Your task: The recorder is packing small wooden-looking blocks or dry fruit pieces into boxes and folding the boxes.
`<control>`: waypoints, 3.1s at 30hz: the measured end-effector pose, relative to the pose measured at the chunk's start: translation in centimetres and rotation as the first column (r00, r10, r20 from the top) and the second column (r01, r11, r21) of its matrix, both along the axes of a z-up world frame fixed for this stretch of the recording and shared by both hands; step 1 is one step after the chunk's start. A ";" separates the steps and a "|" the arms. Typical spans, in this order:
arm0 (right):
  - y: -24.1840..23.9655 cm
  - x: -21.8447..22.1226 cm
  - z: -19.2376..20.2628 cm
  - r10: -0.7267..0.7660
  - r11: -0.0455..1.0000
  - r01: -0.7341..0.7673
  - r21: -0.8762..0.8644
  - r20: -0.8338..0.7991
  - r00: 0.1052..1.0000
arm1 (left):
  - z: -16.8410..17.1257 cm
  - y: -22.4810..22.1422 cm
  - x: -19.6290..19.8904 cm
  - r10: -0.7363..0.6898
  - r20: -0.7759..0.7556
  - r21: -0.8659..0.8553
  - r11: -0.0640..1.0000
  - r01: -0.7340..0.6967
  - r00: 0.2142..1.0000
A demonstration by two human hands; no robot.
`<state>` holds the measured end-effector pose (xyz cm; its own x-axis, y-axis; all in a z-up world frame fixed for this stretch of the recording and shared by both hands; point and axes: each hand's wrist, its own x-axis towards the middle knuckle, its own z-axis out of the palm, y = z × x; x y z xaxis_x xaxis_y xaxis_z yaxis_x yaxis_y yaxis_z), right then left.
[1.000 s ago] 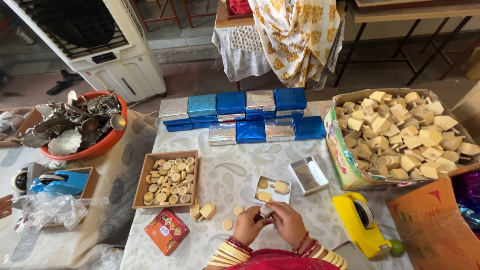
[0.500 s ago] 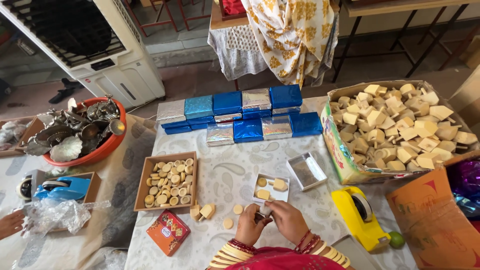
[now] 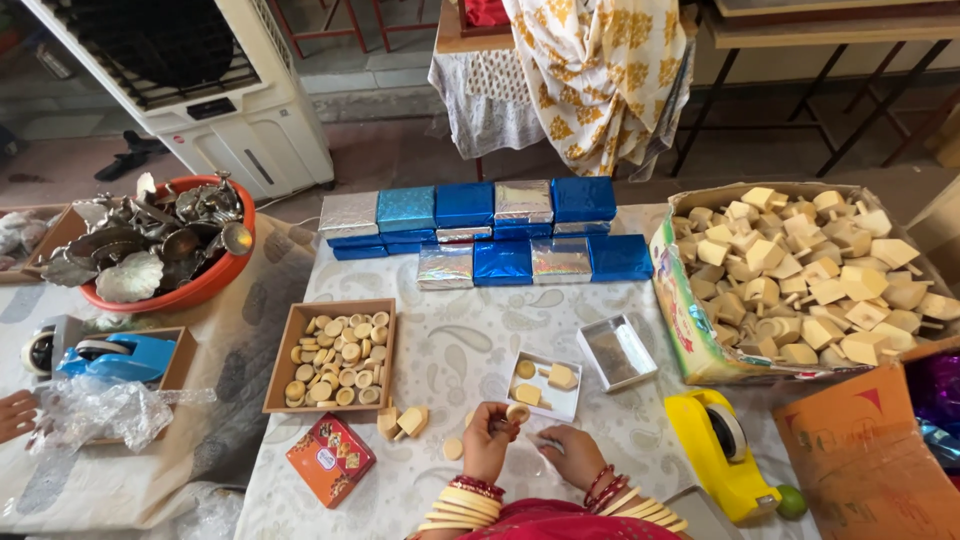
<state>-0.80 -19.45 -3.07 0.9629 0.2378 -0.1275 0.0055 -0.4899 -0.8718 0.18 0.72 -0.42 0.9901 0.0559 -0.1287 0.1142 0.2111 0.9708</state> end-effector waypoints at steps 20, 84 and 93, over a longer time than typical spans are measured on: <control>-1.0 0.9 4.9 -0.153 0.979 0.138 0.150 0.092 0.984 | -0.8 0.1 -0.4 -0.213 0.049 0.413 0.894 0.174 0.976; -11.9 0.1 5.6 -0.049 0.866 0.332 -0.373 0.598 0.800 | -7.7 4.0 -0.4 -0.341 0.121 0.983 0.174 -0.064 0.932; -20.7 -13.2 10.2 -0.429 0.632 0.682 -0.368 0.567 0.703 | -5.1 3.9 -0.9 -0.384 0.171 0.977 -0.054 -0.207 0.907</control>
<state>-14.01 -40.19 7.14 0.8649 -0.3454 0.3641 -0.1559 -0.8746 -0.4591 -0.67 4.66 -5.53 0.9340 -0.2643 0.2405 -0.2949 -0.9502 0.1010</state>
